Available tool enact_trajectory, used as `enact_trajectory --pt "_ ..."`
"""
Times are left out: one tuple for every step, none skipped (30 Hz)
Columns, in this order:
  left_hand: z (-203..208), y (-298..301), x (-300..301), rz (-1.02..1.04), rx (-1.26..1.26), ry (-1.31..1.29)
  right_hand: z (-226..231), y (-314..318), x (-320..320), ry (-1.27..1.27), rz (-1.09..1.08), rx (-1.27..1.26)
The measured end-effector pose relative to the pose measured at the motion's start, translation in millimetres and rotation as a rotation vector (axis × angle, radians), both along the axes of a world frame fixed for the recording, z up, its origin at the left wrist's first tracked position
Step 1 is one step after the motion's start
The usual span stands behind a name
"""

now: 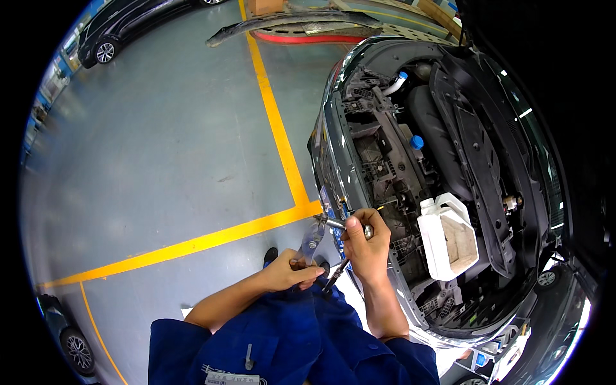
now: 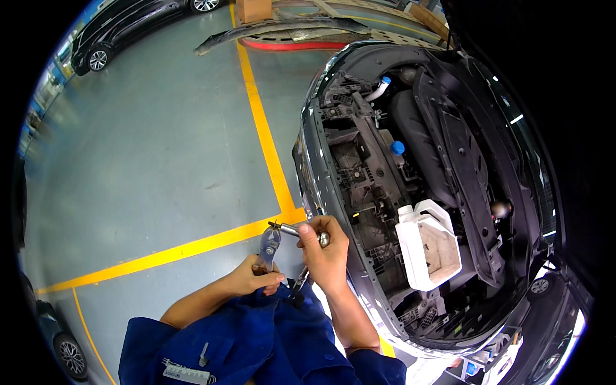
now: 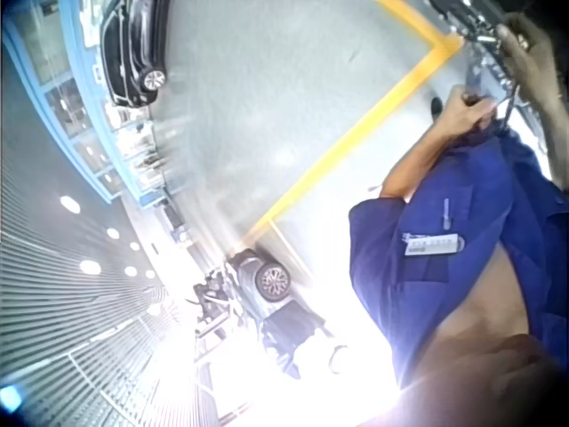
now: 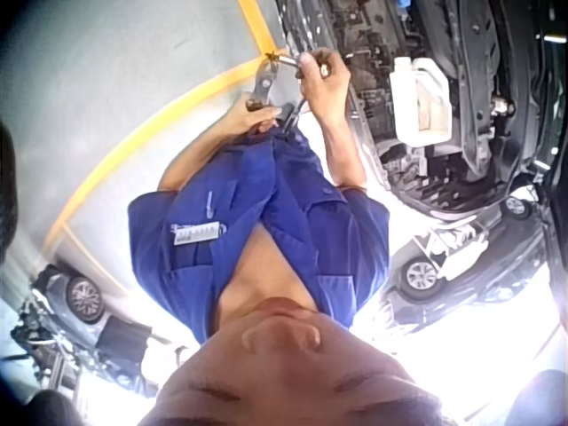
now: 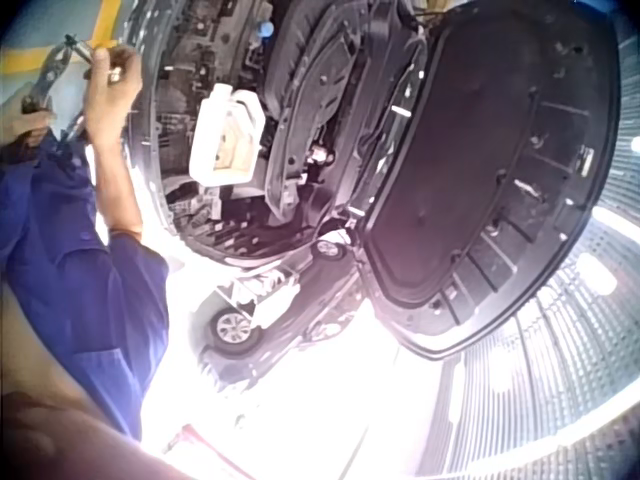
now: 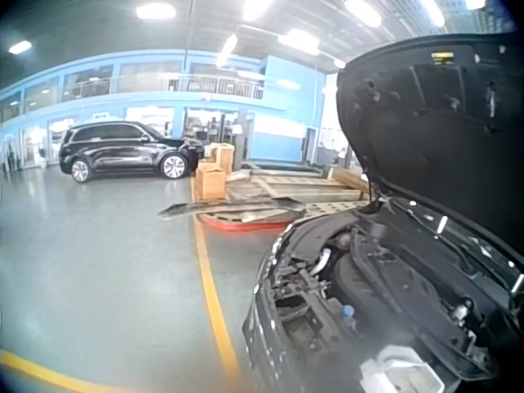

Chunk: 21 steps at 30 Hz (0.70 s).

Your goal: The person works under the open hood of a car in a garage, using a socket wrench and pliers to remove and install bolts and small parts. They place removed items into a white plastic tray and occasionally retrieve tools from a nearby cart.

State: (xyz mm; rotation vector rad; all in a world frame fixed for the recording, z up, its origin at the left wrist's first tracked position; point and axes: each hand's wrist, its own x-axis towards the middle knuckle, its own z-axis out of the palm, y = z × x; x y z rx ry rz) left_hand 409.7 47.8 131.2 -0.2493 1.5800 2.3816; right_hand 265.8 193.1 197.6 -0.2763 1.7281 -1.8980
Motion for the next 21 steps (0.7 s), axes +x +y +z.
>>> enact_trajectory --pt "3 -1 0 0.008 0.063 -0.024 3 1 1 0.156 0.039 0.062" --pt "8 -1 1 0.016 0.125 -0.048 2 1 1 0.249 0.052 -0.002" --pt "12 -2 1 0.025 0.188 -0.073 0 1 0 0.341 0.064 -0.066" --pt "13 -1 2 0.013 0.172 -0.056 -2 3 1 0.429 0.077 -0.125" --pt "14 -1 1 0.002 0.155 -0.040 -4 0 9 0.360 -0.051 -0.163" --pt "15 1 0 -0.009 0.139 -0.024 -8 1 10 0.415 -0.090 -0.126" --pt "14 2 0 -0.015 0.119 -0.014 -12 0 10 0.470 -0.127 -0.091" --pt "13 4 0 -0.022 0.099 -0.004 -13 -1 10 0.525 -0.165 -0.056" --pt "10 5 1 -0.029 0.079 0.006 -10 -1 8 0.451 -0.213 0.034" --pt "7 6 2 -0.009 0.031 0.004 -9 -4 3 0.325 -0.199 -0.009" --pt "2 6 3 0.010 -0.016 0.002 -4 -2 0 0.115 -0.104 -0.068" --pt "-2 6 4 0.029 -0.064 0.001 4 -1 -1 -0.096 -0.009 -0.127" --pt "-7 5 3 0.057 -0.219 0.008 7 0 -4 -0.204 0.035 -0.153" --pt "-13 1 3 0.085 -0.373 0.015 10 1 -6 -0.312 0.080 -0.180" --pt "-17 -3 4 0.114 -0.527 0.023 12 3 -9 -0.420 0.126 -0.207" --pt "-18 -9 0 0.130 -0.605 0.059 11 5 -14 -0.476 0.175 -0.214" --pt "-16 -20 -5 0.145 -0.686 0.090 6 7 -19 -0.538 0.225 -0.225" --pt "-15 -30 -9 0.159 -0.767 0.122 1 10 -23 -0.599 0.275 -0.236" --pt "-15 -37 -13 0.098 -0.802 0.138 -2 10 -26 -0.613 0.297 -0.301" --pt "-12 -35 -11 0.034 -0.552 0.054 -2 12 -21 -0.398 0.261 -0.245" --pt "-6 -31 -6 -0.031 -0.302 -0.028 -1 14 -10 -0.184 0.223 -0.189"
